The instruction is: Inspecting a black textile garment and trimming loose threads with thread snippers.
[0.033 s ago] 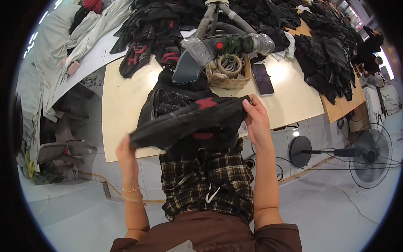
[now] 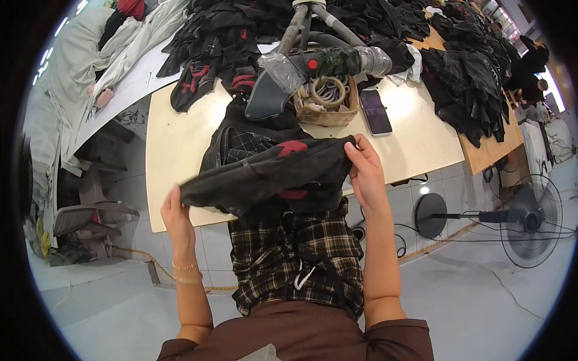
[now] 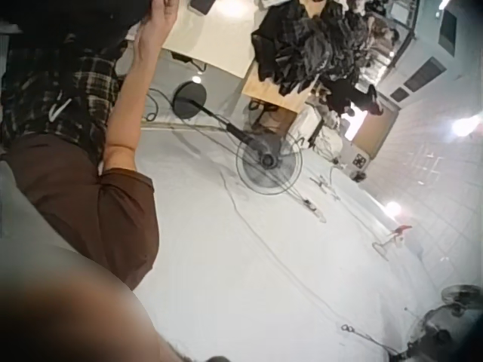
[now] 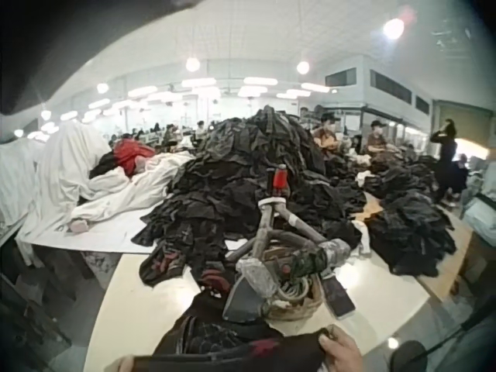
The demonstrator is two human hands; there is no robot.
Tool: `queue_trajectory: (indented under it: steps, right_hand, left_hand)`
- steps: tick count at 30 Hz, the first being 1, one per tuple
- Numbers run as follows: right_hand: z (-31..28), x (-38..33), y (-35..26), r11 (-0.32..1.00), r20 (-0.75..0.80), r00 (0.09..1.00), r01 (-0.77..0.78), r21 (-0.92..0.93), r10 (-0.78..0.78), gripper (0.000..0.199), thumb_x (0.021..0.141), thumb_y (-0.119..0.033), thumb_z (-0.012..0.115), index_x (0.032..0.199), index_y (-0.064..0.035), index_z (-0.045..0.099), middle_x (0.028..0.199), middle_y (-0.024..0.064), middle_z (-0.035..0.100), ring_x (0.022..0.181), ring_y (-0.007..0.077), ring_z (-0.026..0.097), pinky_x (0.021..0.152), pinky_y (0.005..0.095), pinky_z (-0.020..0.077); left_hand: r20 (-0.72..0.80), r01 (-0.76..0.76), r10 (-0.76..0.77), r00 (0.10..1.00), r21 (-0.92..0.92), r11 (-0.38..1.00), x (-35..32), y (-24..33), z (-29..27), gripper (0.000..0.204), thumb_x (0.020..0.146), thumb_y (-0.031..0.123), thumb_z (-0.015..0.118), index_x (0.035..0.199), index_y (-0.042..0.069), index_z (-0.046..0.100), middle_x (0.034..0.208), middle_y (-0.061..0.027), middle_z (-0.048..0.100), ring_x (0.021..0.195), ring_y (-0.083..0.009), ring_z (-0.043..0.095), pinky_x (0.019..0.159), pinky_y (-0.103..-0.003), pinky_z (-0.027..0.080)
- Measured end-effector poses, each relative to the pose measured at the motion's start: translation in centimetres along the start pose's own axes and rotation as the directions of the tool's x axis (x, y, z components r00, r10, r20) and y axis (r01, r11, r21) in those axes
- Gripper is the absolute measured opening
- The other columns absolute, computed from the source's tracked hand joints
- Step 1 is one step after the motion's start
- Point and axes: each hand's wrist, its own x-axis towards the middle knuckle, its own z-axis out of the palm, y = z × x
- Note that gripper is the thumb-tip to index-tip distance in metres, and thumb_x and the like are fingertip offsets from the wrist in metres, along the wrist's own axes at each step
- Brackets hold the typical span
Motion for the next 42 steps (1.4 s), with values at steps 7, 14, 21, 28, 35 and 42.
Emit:
queue_trajectory:
  steps: [7,14,21,28,35,42]
  right_hand:
    - [-0.5,-0.1,2.2,1.000,0.051,0.999,0.003,0.031,-0.005,0.012,0.098,-0.009,0.051,0.110,-0.0071,0.049,0.097,0.0058,0.068,0.083,0.0107,0.065,0.074,0.0232,0.0511]
    - [-2.4,1.0,3.3,1.000,-0.076,0.997,-0.011,-0.017,0.010,0.017,0.098,-0.013,0.053,0.113,-0.0053,0.051,0.101,0.0064,0.065,0.087,0.0121,0.062,0.076,0.0249,0.0497]
    - [5.5,-2.6,1.5,0.645,0.008,0.938,0.244,-0.724,-0.346,0.032,0.088,-0.023,0.068,0.107,-0.0013,0.054,0.093,0.0044,0.054,0.081,0.0140,0.050,0.072,0.0275,0.0436]
    - [8.5,-1.6,3.5,0.820,-0.062,0.983,0.111,-0.561,-0.175,0.013,0.095,-0.009,0.057,0.090,0.0025,0.060,0.074,-0.0024,0.055,0.076,0.0053,0.047,0.070,0.0202,0.0392]
    - [7.0,-1.3,4.0,0.883,0.010,0.988,0.141,-0.448,-0.152,0.011,0.093,-0.007,0.058,0.086,0.0011,0.059,0.075,-0.0055,0.053,0.072,0.0022,0.043,0.064,0.0183,0.0342]
    - [8.7,-2.9,2.6,0.913,0.133,0.984,0.160,-0.375,-0.118,0.004,0.091,-0.002,0.058,0.092,0.0008,0.060,0.080,-0.0063,0.055,0.072,0.0012,0.045,0.064,0.0175,0.0355]
  left_hand:
    - [0.540,0.463,-0.218,0.813,-0.372,0.805,4.3,-3.3,2.6,0.063,0.100,0.055,0.035,0.137,0.005,0.045,0.135,-0.0126,0.055,0.124,-0.0239,0.053,0.105,-0.039,0.043]
    - [0.676,0.565,-0.167,0.717,-0.424,0.708,2.5,-0.9,2.1,0.104,0.081,0.084,0.025,0.152,0.009,0.017,0.153,-0.0140,0.031,0.138,-0.0316,0.036,0.113,-0.045,0.033]
    - [0.736,0.630,-0.126,0.665,-0.462,0.625,0.2,-1.1,5.8,0.115,0.072,0.091,0.025,0.154,0.012,0.012,0.157,-0.0095,0.023,0.142,-0.0277,0.026,0.112,-0.050,0.029]
    - [0.747,0.455,-0.202,0.633,-0.149,0.878,-2.1,-1.1,8.1,0.066,0.098,0.051,0.037,0.143,0.003,0.037,0.137,-0.0132,0.050,0.122,-0.0233,0.052,0.106,-0.038,0.038]
    - [0.248,-0.188,0.062,0.967,0.525,0.830,-4.8,-4.3,5.2,0.035,0.081,0.022,0.077,0.098,0.002,0.054,0.079,-0.0026,0.053,0.066,-0.0097,0.046,0.059,-0.024,0.041]
    - [0.208,0.048,-0.253,0.945,0.676,0.736,-4.7,-6.4,5.8,0.027,0.085,0.010,0.064,0.107,0.002,0.051,0.097,-0.0096,0.062,0.082,-0.0182,0.063,0.064,-0.033,0.051]
